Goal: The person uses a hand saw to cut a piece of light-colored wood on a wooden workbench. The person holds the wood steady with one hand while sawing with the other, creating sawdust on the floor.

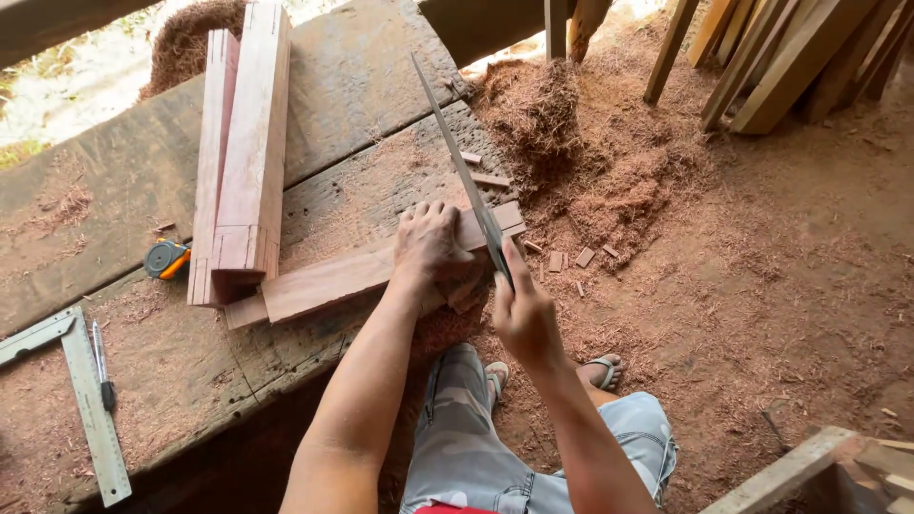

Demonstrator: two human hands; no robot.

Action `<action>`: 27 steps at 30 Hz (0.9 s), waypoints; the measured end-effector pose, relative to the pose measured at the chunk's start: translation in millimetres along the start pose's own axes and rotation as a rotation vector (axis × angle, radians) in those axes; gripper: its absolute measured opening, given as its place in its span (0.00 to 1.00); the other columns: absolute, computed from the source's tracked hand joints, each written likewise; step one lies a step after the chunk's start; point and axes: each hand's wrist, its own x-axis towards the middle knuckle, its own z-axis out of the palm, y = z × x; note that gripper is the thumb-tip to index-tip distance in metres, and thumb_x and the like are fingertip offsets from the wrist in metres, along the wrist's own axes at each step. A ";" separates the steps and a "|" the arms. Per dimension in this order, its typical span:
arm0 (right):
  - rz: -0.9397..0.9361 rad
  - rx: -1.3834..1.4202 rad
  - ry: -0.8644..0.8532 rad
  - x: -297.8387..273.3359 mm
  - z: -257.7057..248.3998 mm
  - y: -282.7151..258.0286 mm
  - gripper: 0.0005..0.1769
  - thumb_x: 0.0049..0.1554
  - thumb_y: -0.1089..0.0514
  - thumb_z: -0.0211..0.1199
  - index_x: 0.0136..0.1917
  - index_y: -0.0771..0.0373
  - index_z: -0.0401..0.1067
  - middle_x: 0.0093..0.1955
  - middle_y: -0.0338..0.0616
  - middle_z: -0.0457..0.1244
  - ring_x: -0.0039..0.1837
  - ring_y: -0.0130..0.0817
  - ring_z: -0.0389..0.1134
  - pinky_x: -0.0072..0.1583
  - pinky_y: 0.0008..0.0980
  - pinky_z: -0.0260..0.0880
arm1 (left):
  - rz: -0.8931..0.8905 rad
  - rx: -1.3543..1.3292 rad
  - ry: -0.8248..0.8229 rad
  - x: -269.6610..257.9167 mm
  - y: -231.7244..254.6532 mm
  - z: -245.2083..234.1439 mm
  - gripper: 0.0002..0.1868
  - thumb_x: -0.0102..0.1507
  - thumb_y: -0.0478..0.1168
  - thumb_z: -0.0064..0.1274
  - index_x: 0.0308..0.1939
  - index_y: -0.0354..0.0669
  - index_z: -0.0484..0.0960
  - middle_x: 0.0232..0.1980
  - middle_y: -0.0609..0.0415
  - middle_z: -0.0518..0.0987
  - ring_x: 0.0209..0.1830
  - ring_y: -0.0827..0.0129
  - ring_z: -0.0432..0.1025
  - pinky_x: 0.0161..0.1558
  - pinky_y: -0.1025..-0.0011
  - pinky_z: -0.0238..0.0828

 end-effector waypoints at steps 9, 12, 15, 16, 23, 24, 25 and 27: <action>-0.072 -0.030 0.117 -171.0 -72.2 -9.7 0.28 0.61 0.64 0.56 0.74 0.68 0.59 0.61 0.63 0.66 0.55 0.53 0.74 0.53 0.37 0.75 | 0.005 -0.014 -0.058 6.8 -6.0 12.3 0.42 0.41 0.67 0.70 0.49 0.45 0.78 0.51 0.50 0.76 0.56 0.60 0.68 0.59 0.62 0.63; -0.129 -0.087 0.044 -97.3 -53.3 -10.5 0.22 0.61 0.66 0.54 0.69 0.73 0.62 0.58 0.63 0.65 0.52 0.50 0.73 0.52 0.32 0.73 | -0.007 0.000 -0.116 10.2 -8.9 14.6 0.42 0.43 0.65 0.69 0.51 0.44 0.77 0.50 0.50 0.76 0.53 0.60 0.68 0.57 0.65 0.63; -0.103 -0.086 0.003 -25.5 8.7 30.6 0.26 0.64 0.67 0.52 0.74 0.72 0.54 0.64 0.67 0.67 0.38 0.45 0.72 0.40 0.33 0.71 | 0.019 -0.024 -0.074 3.0 -5.4 12.2 0.37 0.45 0.60 0.68 0.50 0.43 0.77 0.49 0.49 0.75 0.53 0.60 0.69 0.55 0.66 0.64; -0.130 -0.054 0.057 2.3 16.8 24.3 0.28 0.66 0.66 0.52 0.78 0.68 0.52 0.61 0.67 0.67 0.44 0.48 0.74 0.43 0.36 0.75 | 0.024 -0.015 -0.058 3.4 -3.4 6.6 0.35 0.46 0.58 0.67 0.49 0.42 0.77 0.49 0.49 0.75 0.53 0.60 0.69 0.56 0.65 0.63; -0.159 0.013 0.089 36.5 17.3 4.3 0.29 0.68 0.65 0.52 0.80 0.66 0.53 0.59 0.67 0.68 0.43 0.45 0.76 0.41 0.34 0.77 | 0.003 -0.029 -0.048 1.2 -0.6 3.9 0.33 0.48 0.59 0.67 0.50 0.44 0.78 0.48 0.50 0.75 0.55 0.60 0.68 0.58 0.63 0.62; -0.160 0.007 0.093 25.3 11.3 3.9 0.29 0.68 0.65 0.52 0.80 0.66 0.53 0.59 0.67 0.68 0.43 0.45 0.76 0.41 0.34 0.77 | 0.009 -0.034 -0.045 1.7 -0.4 4.0 0.33 0.48 0.59 0.67 0.50 0.44 0.78 0.48 0.50 0.75 0.55 0.60 0.68 0.58 0.63 0.62; -0.099 -0.001 0.061 14.6 6.3 3.6 0.29 0.67 0.65 0.52 0.79 0.66 0.53 0.58 0.66 0.69 0.41 0.44 0.75 0.39 0.34 0.76 | 0.014 -0.018 -0.038 2.5 -1.2 4.4 0.35 0.45 0.59 0.69 0.50 0.46 0.79 0.50 0.50 0.76 0.56 0.60 0.68 0.58 0.63 0.62; -0.043 -0.017 0.016 -29.3 -12.7 -1.8 0.30 0.66 0.65 0.53 0.79 0.65 0.52 0.57 0.65 0.69 0.38 0.44 0.75 0.36 0.35 0.75 | 0.009 -0.015 -0.026 1.6 -1.9 6.3 0.37 0.43 0.59 0.70 0.51 0.47 0.79 0.51 0.51 0.76 0.56 0.59 0.68 0.59 0.62 0.62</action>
